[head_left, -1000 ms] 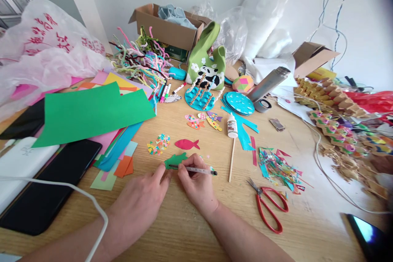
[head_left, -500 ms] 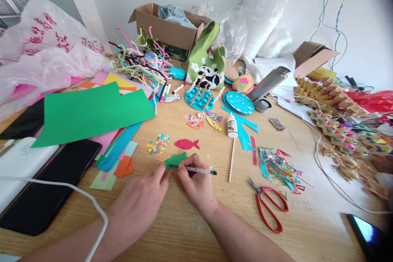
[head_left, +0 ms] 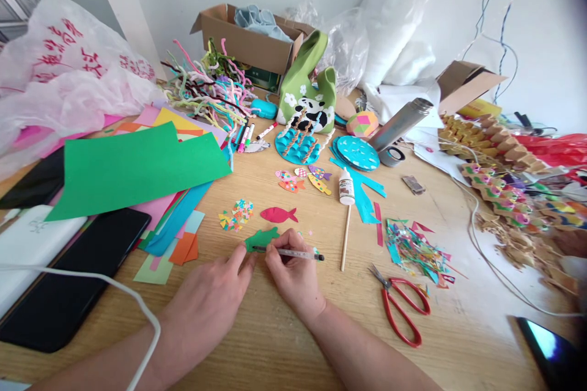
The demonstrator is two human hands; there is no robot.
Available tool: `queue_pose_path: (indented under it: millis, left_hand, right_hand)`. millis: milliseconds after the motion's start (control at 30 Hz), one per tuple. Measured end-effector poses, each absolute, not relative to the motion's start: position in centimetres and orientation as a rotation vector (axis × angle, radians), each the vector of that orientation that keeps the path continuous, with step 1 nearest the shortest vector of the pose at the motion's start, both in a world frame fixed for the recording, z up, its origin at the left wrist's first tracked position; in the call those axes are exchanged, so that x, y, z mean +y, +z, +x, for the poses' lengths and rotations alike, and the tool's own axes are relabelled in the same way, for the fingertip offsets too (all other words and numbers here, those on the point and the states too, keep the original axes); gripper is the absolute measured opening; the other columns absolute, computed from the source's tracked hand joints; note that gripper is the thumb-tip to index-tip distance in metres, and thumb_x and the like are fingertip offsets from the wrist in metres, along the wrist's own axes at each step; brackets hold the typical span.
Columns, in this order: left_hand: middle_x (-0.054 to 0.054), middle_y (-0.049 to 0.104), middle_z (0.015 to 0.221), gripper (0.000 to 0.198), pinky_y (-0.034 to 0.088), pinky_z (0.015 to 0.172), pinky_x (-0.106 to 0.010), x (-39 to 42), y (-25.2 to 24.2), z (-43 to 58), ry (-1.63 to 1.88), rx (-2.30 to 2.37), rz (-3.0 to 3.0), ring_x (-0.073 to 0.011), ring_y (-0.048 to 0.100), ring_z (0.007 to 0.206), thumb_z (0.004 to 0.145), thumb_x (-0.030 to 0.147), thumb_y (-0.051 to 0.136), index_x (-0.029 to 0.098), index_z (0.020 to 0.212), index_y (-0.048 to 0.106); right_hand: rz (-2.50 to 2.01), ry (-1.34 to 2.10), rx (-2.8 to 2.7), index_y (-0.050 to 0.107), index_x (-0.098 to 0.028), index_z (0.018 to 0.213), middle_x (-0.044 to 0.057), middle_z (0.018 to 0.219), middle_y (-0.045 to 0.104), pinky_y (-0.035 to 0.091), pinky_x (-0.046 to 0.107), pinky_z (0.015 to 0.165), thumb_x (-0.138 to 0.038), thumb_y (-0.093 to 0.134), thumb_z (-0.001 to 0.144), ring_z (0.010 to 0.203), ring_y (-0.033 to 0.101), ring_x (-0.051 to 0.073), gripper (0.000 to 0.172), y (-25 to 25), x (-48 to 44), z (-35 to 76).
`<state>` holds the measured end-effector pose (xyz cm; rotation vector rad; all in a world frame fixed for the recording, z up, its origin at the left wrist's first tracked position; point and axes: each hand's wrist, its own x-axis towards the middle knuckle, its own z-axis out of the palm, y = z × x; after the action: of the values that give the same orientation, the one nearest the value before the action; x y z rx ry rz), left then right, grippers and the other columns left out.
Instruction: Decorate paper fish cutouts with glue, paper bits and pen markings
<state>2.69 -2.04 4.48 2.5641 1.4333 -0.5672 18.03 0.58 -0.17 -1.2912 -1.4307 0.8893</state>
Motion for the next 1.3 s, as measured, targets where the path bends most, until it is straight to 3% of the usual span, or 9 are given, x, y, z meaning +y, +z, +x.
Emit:
queue_pose_path:
  millis: [1300]
  left_hand:
    - [-0.013,0.06,0.116,0.061,0.061,0.066,-0.04,-2.05,4.42,2.62,-0.577,1.417,2.546,-0.0247,0.071,0.083,0.083,-0.003,0.038,0.016,0.141,0.048]
  right_hand:
    - [-1.276,0.934,-1.437,0.05,-0.023,0.066,-0.005,0.053,0.05,0.035,0.021,0.042,-0.021,0.056,0.077,0.044,0.043,0.01,0.013,0.0,0.53,18.1]
